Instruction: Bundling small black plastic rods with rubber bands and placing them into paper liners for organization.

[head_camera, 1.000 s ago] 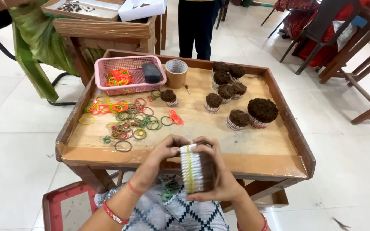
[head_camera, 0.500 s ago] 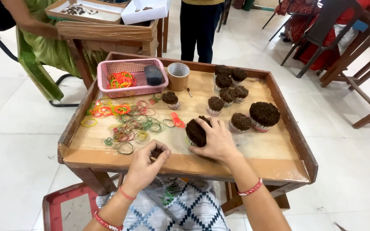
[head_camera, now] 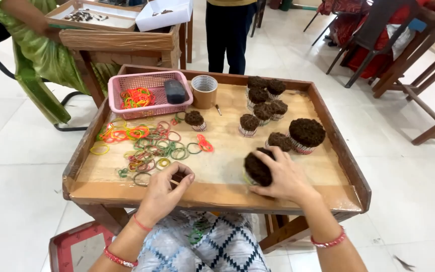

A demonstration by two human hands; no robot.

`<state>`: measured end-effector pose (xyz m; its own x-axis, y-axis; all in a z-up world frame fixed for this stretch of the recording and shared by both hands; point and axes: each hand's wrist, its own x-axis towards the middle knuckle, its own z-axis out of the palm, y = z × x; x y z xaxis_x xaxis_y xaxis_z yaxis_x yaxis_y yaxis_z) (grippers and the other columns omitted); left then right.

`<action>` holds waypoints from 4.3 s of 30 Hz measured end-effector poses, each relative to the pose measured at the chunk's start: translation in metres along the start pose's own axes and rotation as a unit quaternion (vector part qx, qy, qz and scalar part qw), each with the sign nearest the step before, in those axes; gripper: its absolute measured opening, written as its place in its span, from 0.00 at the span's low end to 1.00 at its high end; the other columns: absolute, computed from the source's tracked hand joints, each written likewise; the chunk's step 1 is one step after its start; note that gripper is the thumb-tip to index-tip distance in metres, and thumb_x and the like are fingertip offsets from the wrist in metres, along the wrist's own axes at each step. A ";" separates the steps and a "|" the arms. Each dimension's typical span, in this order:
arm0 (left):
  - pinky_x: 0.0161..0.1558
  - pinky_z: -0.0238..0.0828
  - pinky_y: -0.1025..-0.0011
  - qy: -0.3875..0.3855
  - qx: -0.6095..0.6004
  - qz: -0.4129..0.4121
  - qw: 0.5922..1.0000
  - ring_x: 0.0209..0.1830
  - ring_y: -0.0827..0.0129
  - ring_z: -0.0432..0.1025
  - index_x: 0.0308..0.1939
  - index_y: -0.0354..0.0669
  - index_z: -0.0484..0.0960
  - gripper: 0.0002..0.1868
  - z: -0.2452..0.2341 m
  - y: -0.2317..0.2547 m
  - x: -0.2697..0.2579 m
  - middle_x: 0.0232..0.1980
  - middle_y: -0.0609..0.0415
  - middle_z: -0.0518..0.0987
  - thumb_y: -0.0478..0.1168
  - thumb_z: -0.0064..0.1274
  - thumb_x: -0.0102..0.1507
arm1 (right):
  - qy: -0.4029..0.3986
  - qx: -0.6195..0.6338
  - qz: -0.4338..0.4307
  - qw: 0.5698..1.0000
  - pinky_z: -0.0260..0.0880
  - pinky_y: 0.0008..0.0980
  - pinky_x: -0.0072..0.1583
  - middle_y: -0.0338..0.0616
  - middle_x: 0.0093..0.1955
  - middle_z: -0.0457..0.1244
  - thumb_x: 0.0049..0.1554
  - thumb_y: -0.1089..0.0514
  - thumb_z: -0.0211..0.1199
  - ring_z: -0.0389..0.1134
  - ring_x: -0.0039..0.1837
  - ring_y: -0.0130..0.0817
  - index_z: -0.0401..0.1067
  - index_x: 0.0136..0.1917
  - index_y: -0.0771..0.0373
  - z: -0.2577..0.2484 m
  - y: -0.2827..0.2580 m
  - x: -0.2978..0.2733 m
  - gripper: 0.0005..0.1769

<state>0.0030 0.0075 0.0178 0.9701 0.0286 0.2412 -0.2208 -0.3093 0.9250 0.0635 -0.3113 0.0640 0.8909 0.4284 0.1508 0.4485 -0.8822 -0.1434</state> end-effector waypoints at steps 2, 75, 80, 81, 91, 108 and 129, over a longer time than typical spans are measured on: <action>0.30 0.75 0.76 0.002 0.009 0.015 1.000 0.29 0.78 0.77 0.38 0.37 0.83 0.09 -0.004 -0.004 0.005 0.31 0.57 0.83 0.40 0.58 0.62 | -0.049 -0.053 0.070 0.995 0.62 0.51 0.69 0.51 0.73 0.52 0.38 0.29 0.76 0.57 0.71 0.54 0.59 0.76 0.41 -0.020 0.021 -0.013 0.57; 0.52 0.72 0.56 -0.058 0.325 0.131 0.935 0.48 0.48 0.75 0.43 0.41 0.80 0.13 0.012 -0.075 0.112 0.44 0.46 0.79 0.44 0.61 0.59 | -0.007 0.109 -0.028 0.994 0.44 0.50 0.77 0.52 0.75 0.54 0.38 0.46 0.81 0.52 0.77 0.53 0.50 0.78 0.56 0.010 0.020 0.060 0.63; 0.51 0.72 0.55 0.033 0.512 0.089 0.854 0.50 0.49 0.74 0.42 0.40 0.81 0.10 -0.034 -0.057 0.105 0.46 0.44 0.79 0.37 0.59 0.57 | 0.062 0.020 -0.044 0.997 0.47 0.50 0.80 0.48 0.65 0.64 0.47 0.54 0.74 0.59 0.73 0.48 0.66 0.70 0.57 0.032 0.045 0.065 0.38; 0.52 0.71 0.55 0.074 0.567 0.097 0.815 0.53 0.50 0.73 0.42 0.41 0.81 0.10 -0.039 -0.042 0.102 0.48 0.43 0.78 0.37 0.59 0.57 | 0.091 -0.015 -0.016 0.996 0.47 0.50 0.80 0.47 0.64 0.65 0.49 0.56 0.73 0.60 0.72 0.47 0.68 0.69 0.57 0.034 0.044 0.068 0.35; 0.68 0.61 0.60 -0.109 0.179 0.071 0.975 0.68 0.44 0.64 0.71 0.35 0.54 0.52 0.051 -0.060 0.145 0.65 0.30 0.70 0.36 0.67 0.47 | 0.131 0.553 0.019 0.823 0.55 0.43 0.76 0.51 0.78 0.53 0.58 0.45 0.65 0.56 0.78 0.41 0.51 0.78 0.64 0.084 0.017 0.109 0.43; 0.76 0.50 0.63 -0.186 0.034 0.086 0.978 0.80 0.49 0.55 0.81 0.40 0.40 0.64 0.016 -0.023 0.074 0.77 0.31 0.59 0.40 0.69 0.50 | -0.026 0.450 -0.008 0.893 0.34 0.42 0.78 0.55 0.87 0.22 0.34 0.42 0.81 0.26 0.86 0.44 0.13 0.82 0.60 0.042 0.002 0.039 0.90; 0.73 0.54 0.60 -0.155 0.155 0.055 0.974 0.73 0.43 0.60 0.81 0.47 0.36 0.78 0.034 -0.010 0.070 0.71 0.34 0.67 0.50 0.77 0.39 | -0.011 0.244 0.031 0.969 0.45 0.48 0.78 0.58 0.77 0.52 0.33 0.34 0.82 0.47 0.80 0.57 0.43 0.80 0.65 0.072 -0.013 0.038 0.76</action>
<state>0.0770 -0.0198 0.0156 0.9366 -0.2952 0.1886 -0.3308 -0.5683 0.7534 0.0967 -0.2692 0.0016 0.9158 0.3870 0.1072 0.3703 -0.7107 -0.5982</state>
